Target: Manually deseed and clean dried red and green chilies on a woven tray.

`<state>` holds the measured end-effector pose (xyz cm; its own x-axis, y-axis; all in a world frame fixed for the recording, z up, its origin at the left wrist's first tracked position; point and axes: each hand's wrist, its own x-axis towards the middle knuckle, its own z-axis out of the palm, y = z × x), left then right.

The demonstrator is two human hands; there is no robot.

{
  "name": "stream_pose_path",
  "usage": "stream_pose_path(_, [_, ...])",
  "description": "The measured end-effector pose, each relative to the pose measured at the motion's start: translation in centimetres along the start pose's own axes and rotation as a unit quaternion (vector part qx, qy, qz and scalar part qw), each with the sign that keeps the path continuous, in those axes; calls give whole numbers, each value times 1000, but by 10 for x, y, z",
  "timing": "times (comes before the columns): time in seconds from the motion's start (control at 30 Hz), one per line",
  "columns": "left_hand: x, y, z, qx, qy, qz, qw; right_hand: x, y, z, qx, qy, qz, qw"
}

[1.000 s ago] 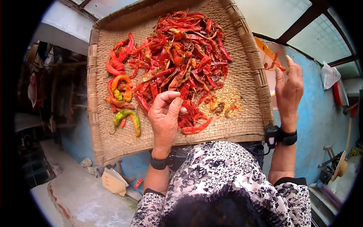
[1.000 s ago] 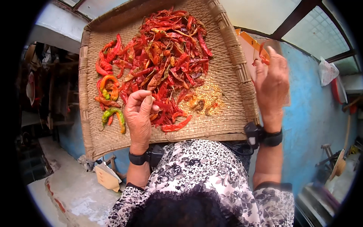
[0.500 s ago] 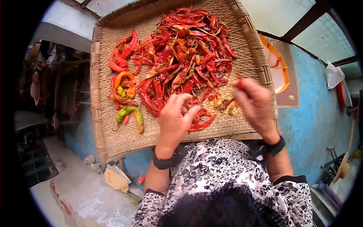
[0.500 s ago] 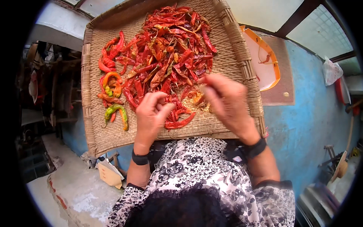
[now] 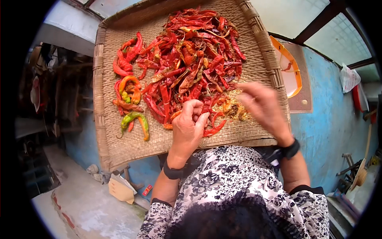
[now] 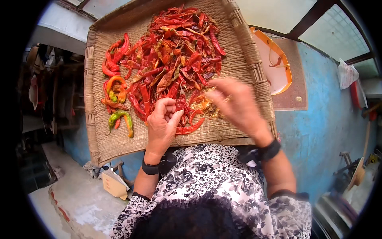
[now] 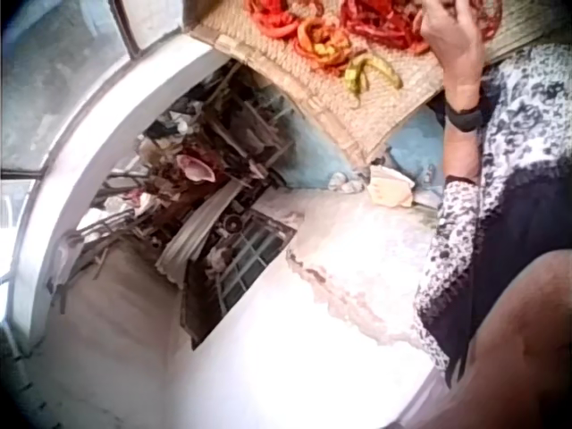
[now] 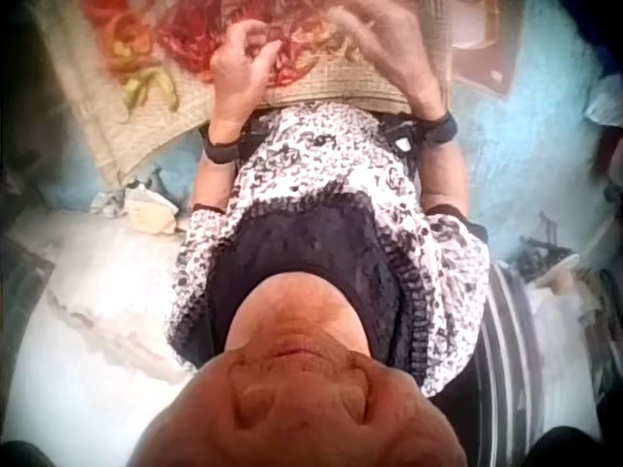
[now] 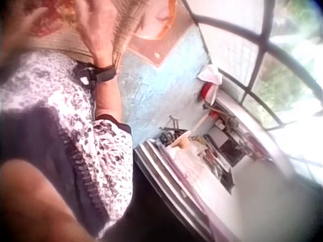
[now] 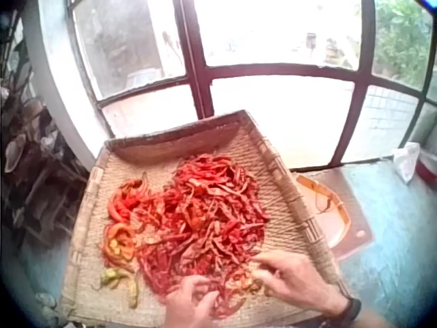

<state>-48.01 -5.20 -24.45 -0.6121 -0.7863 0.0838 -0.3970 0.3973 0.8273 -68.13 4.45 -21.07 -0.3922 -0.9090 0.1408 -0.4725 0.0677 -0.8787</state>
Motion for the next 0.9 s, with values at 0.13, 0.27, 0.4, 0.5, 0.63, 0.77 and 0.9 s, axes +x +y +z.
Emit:
stream_pose_path(0.13, [0,18,2,-74,1,-27,997,-1,16,48,98,-78,34,992])
stream_pose_path(0.27, [-6,7,6,-85,-11,-19,996,-9,11,50,210,-91,83,970])
stream_pose_path(0.4, [5,-4,-6,-16,36,48,998,-4,-10,-11,-51,178,-69,980])
stream_pose_path(0.5, [23,-5,-9,126,60,145,980,6,3,-63,-279,354,-107,886])
stream_pose_path(0.63, [34,-9,0,303,29,101,947,9,27,-99,-509,312,-108,795])
stream_pose_path(0.77, [34,-15,1,293,47,96,950,1,8,-42,-228,191,-27,954])
stream_pose_path(0.9, [30,-11,-8,85,89,35,992,4,6,31,7,-36,-49,998])
